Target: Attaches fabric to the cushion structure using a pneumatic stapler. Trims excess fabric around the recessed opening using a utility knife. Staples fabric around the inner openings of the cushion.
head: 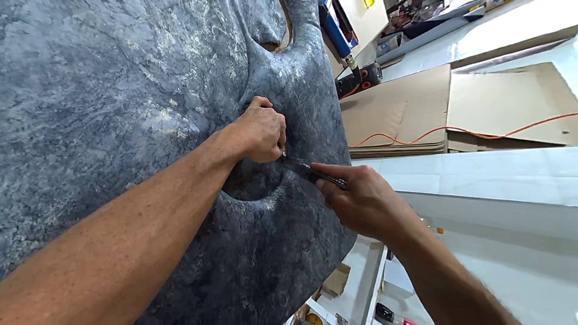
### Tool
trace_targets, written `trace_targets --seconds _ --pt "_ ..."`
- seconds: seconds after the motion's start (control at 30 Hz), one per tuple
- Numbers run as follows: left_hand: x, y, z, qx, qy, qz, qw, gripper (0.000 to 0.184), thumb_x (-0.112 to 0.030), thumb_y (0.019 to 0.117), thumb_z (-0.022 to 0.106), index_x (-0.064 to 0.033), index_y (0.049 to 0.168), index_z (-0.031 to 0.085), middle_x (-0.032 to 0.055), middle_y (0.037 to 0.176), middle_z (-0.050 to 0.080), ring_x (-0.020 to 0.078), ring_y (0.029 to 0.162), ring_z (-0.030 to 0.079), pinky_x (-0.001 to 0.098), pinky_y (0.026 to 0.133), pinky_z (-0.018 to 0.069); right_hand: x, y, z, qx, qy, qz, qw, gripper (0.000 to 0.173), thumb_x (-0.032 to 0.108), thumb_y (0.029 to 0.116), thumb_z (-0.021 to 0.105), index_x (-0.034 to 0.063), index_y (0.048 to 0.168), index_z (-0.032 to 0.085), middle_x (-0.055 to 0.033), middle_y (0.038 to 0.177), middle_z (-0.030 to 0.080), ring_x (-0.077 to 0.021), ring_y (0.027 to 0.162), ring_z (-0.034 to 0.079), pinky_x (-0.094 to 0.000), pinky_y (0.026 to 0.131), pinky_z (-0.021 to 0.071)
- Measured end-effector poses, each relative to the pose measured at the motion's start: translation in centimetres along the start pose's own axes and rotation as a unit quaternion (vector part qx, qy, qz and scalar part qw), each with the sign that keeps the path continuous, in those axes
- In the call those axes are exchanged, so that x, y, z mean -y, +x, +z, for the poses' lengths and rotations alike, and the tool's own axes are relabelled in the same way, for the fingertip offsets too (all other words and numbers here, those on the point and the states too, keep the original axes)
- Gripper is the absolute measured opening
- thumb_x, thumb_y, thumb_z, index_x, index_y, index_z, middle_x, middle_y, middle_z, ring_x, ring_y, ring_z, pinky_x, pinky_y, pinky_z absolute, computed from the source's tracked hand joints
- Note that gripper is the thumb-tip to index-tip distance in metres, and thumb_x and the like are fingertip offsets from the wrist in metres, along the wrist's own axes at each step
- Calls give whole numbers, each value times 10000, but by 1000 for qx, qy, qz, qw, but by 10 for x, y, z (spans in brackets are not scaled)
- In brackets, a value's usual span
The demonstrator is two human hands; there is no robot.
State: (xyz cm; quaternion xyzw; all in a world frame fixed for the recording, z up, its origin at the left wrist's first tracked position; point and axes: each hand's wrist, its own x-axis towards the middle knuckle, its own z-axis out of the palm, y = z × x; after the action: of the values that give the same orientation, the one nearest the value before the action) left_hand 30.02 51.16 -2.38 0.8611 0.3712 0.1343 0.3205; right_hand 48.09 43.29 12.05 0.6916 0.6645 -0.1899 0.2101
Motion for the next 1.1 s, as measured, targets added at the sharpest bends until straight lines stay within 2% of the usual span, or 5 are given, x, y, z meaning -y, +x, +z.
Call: trace_targets --seconds 0.17,0.27,0.67,0.97,1.1 --pt "2 -1 1 -13 -14 4 1000 221 -320 969 618 -225 924 813 -22 985 738 169 1096 648 529 1231 170 -1 -5 -3 20 37 14 999 366 267 1056 536 311 1398 660 15 687 671 -106 481 586 -332 441 522" --pt "2 -2 2 -17 -24 7 1000 221 -314 967 620 -219 918 813 -15 984 731 170 1083 648 529 1227 186 3 0 -1 38 28 23 999 362 274 1053 527 313 1383 669 16 701 678 -113 511 607 -357 483 543" --pt "2 -3 0 -32 -55 0 998 221 -315 968 627 -194 918 805 -8 964 726 158 1060 653 509 1227 200 10 -14 -13 89 109 53 989 377 211 1089 488 275 1431 632 -24 685 662 -116 405 530 -274 374 477" --pt "4 -4 -1 -35 -76 2 997 233 -301 971 607 -187 921 804 -5 952 719 154 1047 646 523 1204 214 20 -11 -18 132 140 88 977 378 171 1102 470 217 1449 614 -67 700 657 -124 415 538 -253 379 471" --pt "2 -4 0 -39 -78 5 996 231 -294 975 608 -186 928 806 -6 958 718 153 1058 644 514 1210 215 24 -5 -24 167 145 121 968 380 187 1110 451 244 1452 608 -76 727 678 -139 438 570 -257 392 486"
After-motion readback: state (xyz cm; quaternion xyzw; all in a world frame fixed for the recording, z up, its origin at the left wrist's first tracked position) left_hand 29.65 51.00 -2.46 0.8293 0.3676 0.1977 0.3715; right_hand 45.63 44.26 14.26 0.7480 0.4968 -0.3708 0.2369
